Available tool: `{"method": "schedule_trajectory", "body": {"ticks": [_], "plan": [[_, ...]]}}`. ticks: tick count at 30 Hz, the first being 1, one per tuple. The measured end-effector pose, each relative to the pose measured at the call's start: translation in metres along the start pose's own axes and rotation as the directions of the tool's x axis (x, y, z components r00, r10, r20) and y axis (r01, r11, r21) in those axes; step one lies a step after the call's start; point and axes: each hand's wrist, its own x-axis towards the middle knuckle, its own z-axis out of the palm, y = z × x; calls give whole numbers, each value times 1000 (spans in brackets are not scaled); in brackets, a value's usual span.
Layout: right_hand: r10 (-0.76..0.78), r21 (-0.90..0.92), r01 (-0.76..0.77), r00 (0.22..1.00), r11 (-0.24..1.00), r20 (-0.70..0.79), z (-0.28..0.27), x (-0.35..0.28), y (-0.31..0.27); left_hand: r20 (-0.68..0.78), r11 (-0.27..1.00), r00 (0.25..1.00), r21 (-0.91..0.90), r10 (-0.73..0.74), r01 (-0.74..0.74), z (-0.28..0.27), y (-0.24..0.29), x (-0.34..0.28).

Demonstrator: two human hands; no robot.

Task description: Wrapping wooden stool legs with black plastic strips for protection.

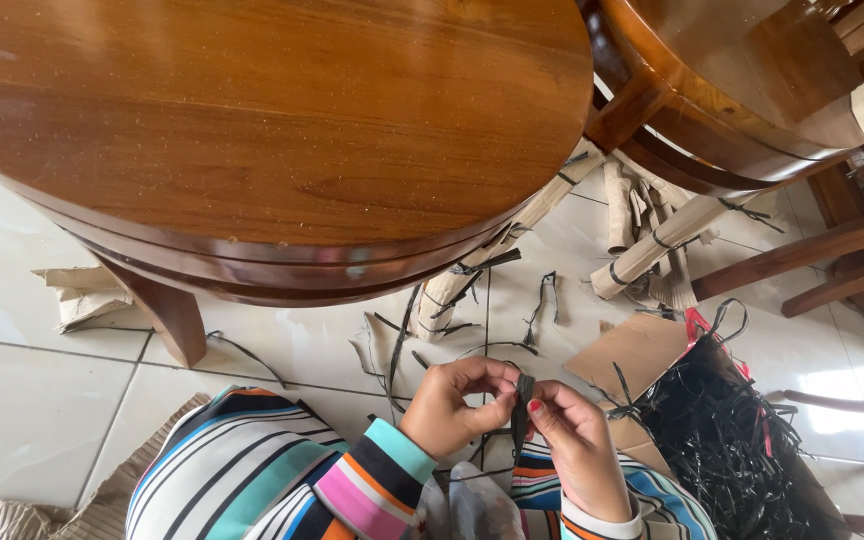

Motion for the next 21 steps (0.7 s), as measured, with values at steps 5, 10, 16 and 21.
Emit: {"method": "schedule_trajectory", "body": {"ticks": [5, 10, 16, 21], "plan": [[11, -20, -11, 999, 1000, -40, 0, 2, 5, 3, 1000, 1000, 10, -2, 2, 2, -2, -2], [13, 46, -13, 1000, 999, 9, -6, 3, 14, 16, 1000, 1000, 18, 2, -2, 1, 1, -2], [-33, -13, 33, 999, 999, 4, 0, 3, 9, 9, 999, 1000, 36, -14, 14, 1, 4, -1], [-129, -321, 82, 983, 944, -130, 10, -3, -1, -34, 998, 999, 47, -34, 36, 0, 4, -1]]}}
